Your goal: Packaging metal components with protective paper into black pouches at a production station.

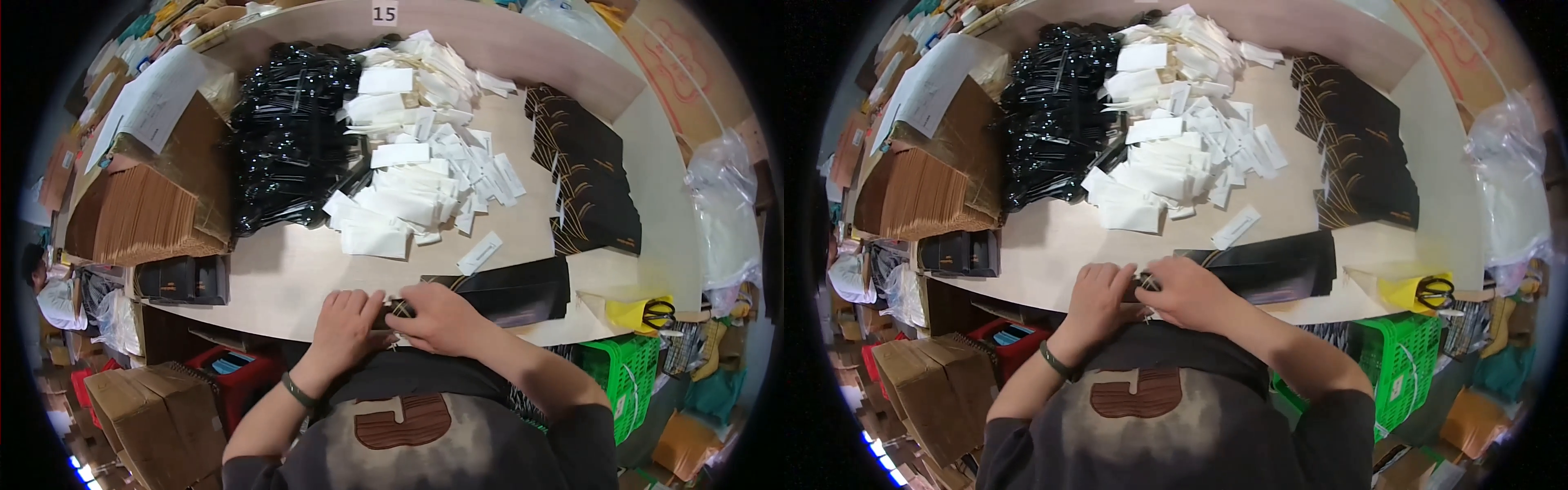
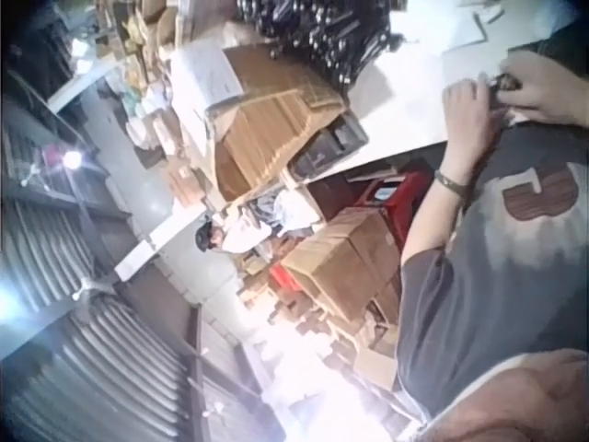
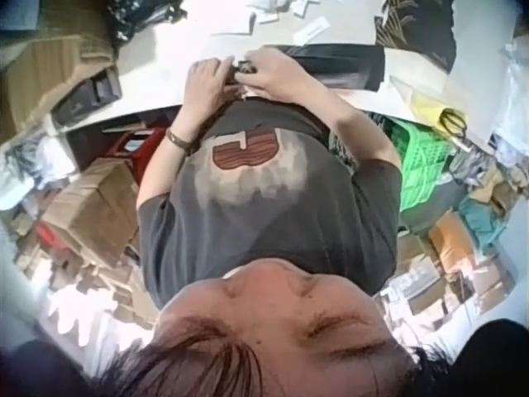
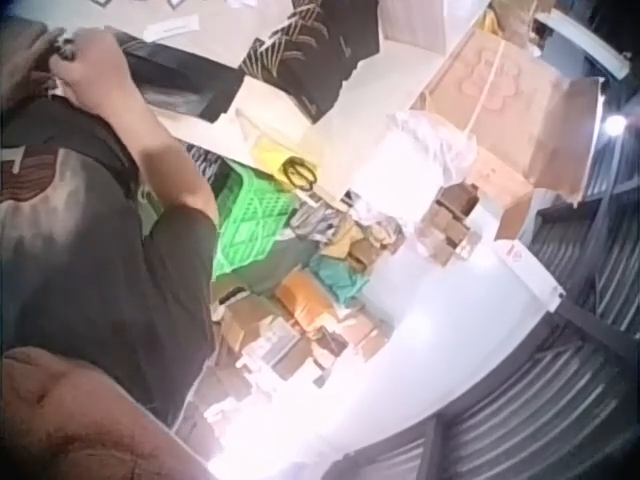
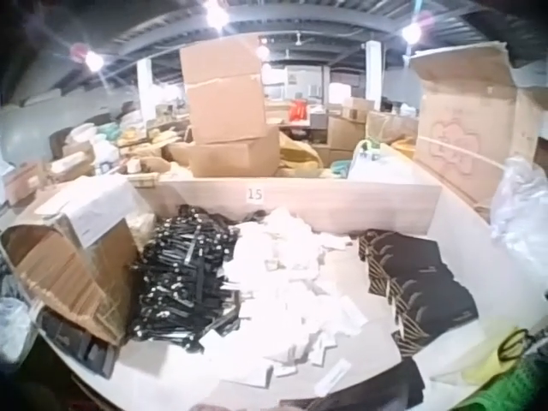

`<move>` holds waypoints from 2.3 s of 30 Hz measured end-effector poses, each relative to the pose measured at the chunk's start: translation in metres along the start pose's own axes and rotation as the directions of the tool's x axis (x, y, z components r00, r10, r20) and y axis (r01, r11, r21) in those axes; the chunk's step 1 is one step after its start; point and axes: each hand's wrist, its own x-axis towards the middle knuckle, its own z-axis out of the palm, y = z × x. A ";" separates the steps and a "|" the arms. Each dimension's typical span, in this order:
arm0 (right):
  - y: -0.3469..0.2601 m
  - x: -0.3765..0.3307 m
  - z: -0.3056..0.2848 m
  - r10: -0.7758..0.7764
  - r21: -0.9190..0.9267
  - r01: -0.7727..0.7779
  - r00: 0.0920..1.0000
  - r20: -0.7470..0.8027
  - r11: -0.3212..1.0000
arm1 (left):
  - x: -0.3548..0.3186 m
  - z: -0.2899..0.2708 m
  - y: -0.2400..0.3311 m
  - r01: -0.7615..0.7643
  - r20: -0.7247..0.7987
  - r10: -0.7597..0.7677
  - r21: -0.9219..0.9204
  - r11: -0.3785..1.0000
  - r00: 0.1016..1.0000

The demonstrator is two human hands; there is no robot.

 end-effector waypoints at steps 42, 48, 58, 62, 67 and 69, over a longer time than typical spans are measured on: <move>0.088 0.000 -0.056 0.288 -0.340 -0.252 0.956 0.058 0.906 | -0.023 -0.027 -0.083 0.151 -0.076 -0.170 -0.202 0.968 0.983; 0.072 -0.001 -0.054 0.378 -0.177 -0.362 0.924 0.065 0.915 | -0.016 -0.035 -0.112 0.304 -0.210 -0.333 -0.160 0.939 0.919; 0.038 0.070 0.035 0.212 -0.204 -0.243 0.964 -0.164 0.948 | 0.092 -0.016 -0.114 0.328 -0.188 -0.312 0.058 0.943 0.931; 0.044 0.052 0.030 0.135 -0.205 -0.152 0.986 -0.094 0.967 | 0.051 -0.025 -0.114 0.375 -0.226 -0.358 0.035 0.926 0.906; 0.015 0.062 0.015 0.315 0.088 -0.303 0.924 -0.217 0.949 | -0.001 -0.021 -0.125 0.454 -0.346 -0.486 -0.174 0.874 0.803; 0.003 0.064 0.015 0.264 0.319 -0.239 0.964 -0.036 0.917 | -0.020 -0.016 -0.118 0.424 -0.378 -0.486 -0.239 0.873 0.788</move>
